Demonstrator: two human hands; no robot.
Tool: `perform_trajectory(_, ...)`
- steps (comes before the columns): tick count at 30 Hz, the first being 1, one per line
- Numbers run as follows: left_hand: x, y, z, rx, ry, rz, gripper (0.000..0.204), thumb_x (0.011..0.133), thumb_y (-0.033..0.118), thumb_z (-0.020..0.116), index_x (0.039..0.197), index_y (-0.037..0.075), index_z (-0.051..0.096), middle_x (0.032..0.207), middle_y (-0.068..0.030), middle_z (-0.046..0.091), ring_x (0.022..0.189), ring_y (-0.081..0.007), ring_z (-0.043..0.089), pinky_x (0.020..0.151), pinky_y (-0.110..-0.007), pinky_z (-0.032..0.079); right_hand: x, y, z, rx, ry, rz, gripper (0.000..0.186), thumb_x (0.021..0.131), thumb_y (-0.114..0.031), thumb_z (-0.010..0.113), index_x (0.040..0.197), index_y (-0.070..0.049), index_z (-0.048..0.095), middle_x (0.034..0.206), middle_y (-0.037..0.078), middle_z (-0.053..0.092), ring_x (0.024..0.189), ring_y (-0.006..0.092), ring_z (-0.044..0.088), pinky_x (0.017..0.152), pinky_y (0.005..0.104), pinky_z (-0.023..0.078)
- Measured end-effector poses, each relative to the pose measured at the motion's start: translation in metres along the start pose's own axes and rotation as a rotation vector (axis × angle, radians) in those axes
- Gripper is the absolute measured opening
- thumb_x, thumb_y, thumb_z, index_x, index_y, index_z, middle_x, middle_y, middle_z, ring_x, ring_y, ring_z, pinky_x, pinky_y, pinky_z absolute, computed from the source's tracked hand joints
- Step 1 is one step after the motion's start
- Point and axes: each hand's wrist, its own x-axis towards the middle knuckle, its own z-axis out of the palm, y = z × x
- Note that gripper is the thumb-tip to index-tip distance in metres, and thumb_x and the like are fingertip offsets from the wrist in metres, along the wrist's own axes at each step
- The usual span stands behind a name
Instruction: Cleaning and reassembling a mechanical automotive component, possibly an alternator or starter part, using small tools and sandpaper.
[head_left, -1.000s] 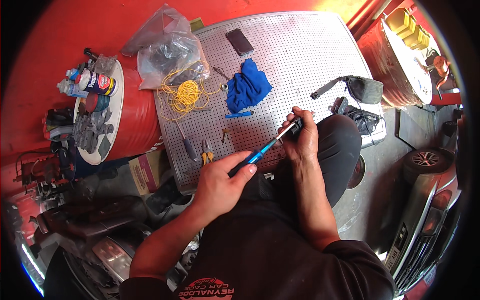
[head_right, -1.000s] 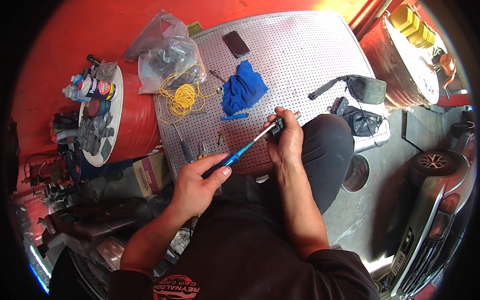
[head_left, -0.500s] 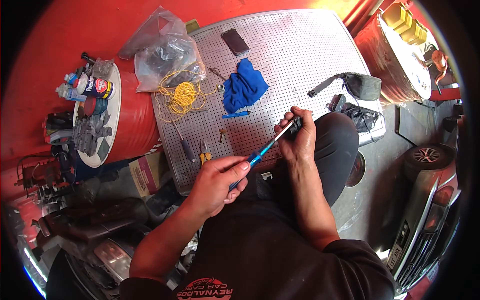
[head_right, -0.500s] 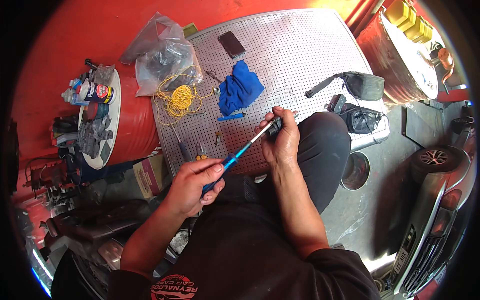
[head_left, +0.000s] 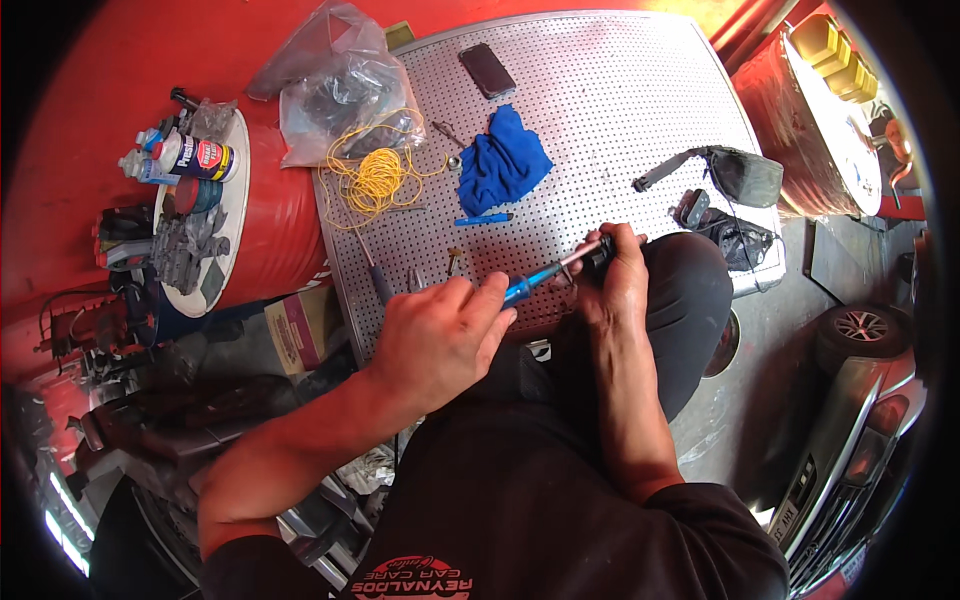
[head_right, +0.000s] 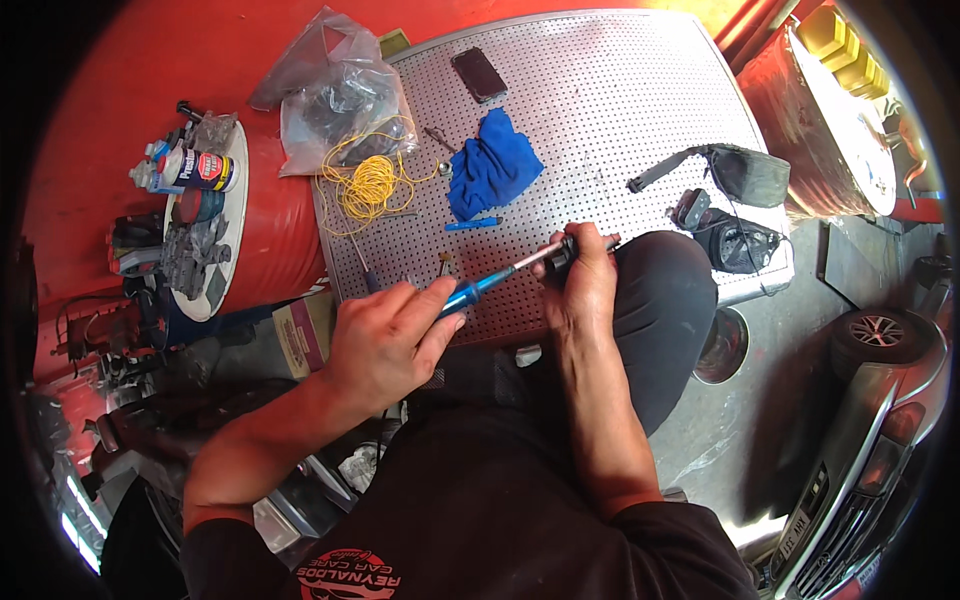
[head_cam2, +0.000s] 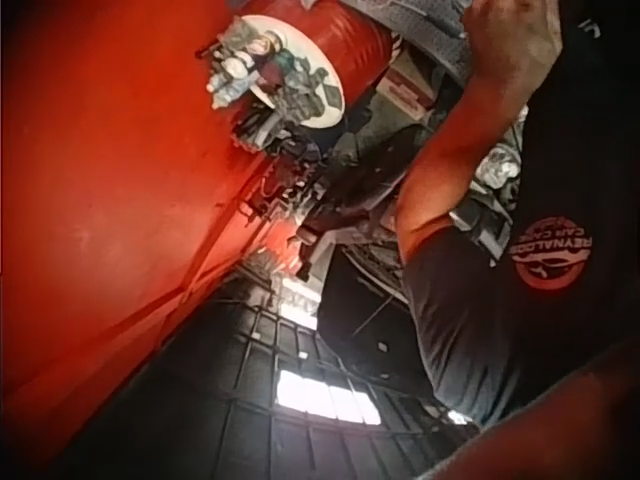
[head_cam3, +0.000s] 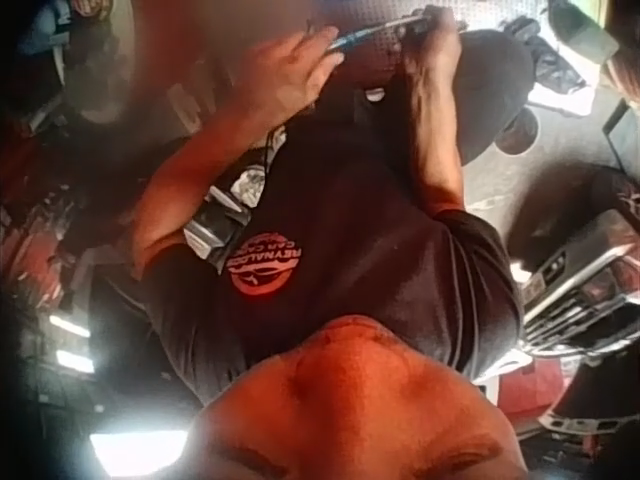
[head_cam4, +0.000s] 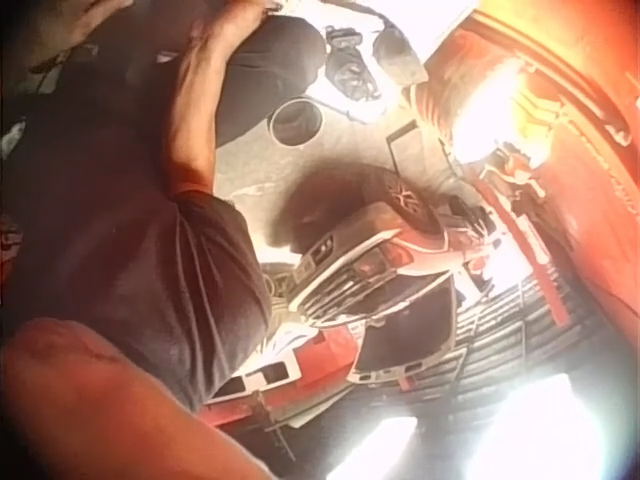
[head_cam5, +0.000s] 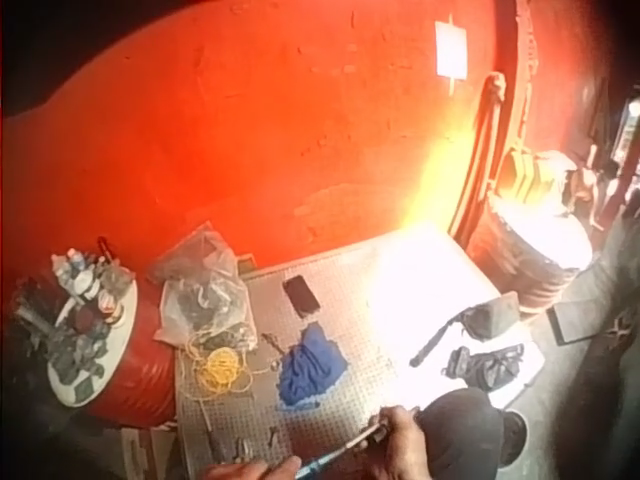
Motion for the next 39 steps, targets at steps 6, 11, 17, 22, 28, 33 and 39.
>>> perform_trajectory(6, 0.008, 0.009, -0.002, 0.293, -0.055, 0.159, 0.037, 0.085, 0.017, 0.083, 0.116, 0.0, 0.071, 0.077, -0.0069, 0.056, 0.062, -0.0243, 0.063, 0.055, -0.039, 0.051, 0.003, -0.008, -0.003, 0.047, -0.011, 0.037, 0.018, 0.096, -0.021, 0.065, 0.102, -0.005, 0.059, 0.084, 0.007, 0.062, 0.072, 0.0181, 0.059, 0.058, 0.0351, 0.049)
perform_trajectory(11, 0.026, 0.005, -0.002, 0.13, -0.054, 0.063, 0.035, 0.087, 0.018, 0.08, 0.115, -0.002, 0.071, 0.075, -0.0054, 0.053, 0.062, -0.0226, 0.061, 0.055, -0.038, 0.05, 0.012, -0.013, 0.004, 0.029, -0.02, 0.04, 0.017, 0.097, -0.022, 0.064, 0.102, -0.007, 0.058, 0.084, 0.006, 0.062, 0.071, 0.0183, 0.059, 0.058, 0.0345, 0.048)
perform_trajectory(17, 0.038, 0.004, -0.005, 0.358, -0.082, 0.21, 0.035, 0.086, 0.017, 0.08, 0.115, -0.001, 0.071, 0.075, -0.0049, 0.053, 0.062, -0.0223, 0.061, 0.054, -0.039, 0.049, 0.008, -0.024, 0.016, 0.036, 0.022, 0.076, 0.013, 0.098, -0.023, 0.064, 0.098, -0.012, 0.057, 0.078, 0.002, 0.058, 0.07, 0.0171, 0.056, 0.06, 0.0325, 0.044)
perform_trajectory(22, 0.056, -0.004, -0.002, 0.214, -0.137, 0.15, 0.034, 0.088, 0.02, 0.078, 0.113, -0.001, 0.071, 0.075, -0.0051, 0.052, 0.061, -0.0218, 0.06, 0.052, -0.039, 0.047, 0.018, -0.026, 0.013, 0.039, 0.015, 0.061, 0.016, 0.098, -0.026, 0.064, 0.098, -0.011, 0.057, 0.081, 0.004, 0.059, 0.07, 0.0172, 0.056, 0.06, 0.0324, 0.044)
perform_trajectory(28, 0.056, -0.003, -0.005, 0.32, -0.127, 0.195, 0.033, 0.089, 0.021, 0.078, 0.113, 0.001, 0.071, 0.076, -0.0056, 0.051, 0.06, -0.0241, 0.061, 0.052, -0.038, 0.048, 0.018, -0.023, 0.015, 0.055, 0.01, 0.085, 0.019, 0.098, -0.028, 0.065, 0.1, -0.011, 0.058, 0.08, 0.005, 0.059, 0.069, 0.0176, 0.056, 0.059, 0.0323, 0.044)
perform_trajectory(33, 0.07, -0.019, -0.001, -0.62, -0.411, -0.473, 0.027, 0.096, 0.028, 0.076, 0.093, 0.002, 0.072, 0.068, -0.0068, 0.058, 0.064, -0.01, 0.06, 0.055, -0.031, 0.047, 0.02, -0.029, 0.003, 0.083, -0.078, 0.066, 0.024, 0.098, -0.028, 0.063, 0.104, -0.006, 0.055, 0.084, 0.007, 0.059, 0.075, 0.0193, 0.06, 0.057, 0.0365, 0.051)
perform_trajectory(39, 0.04, -0.009, 0.0, -1.015, -0.713, -0.88, 0.031, 0.097, 0.03, 0.078, 0.092, 0.004, 0.063, 0.068, 0.0026, 0.055, 0.065, -0.0066, 0.052, 0.059, -0.031, 0.046, 0.019, -0.024, 0.007, -0.003, -0.046, -0.023, 0.015, 0.096, -0.019, 0.062, 0.095, -0.005, 0.058, 0.075, 0.01, 0.06, 0.068, 0.0219, 0.059, 0.066, 0.0374, 0.052)
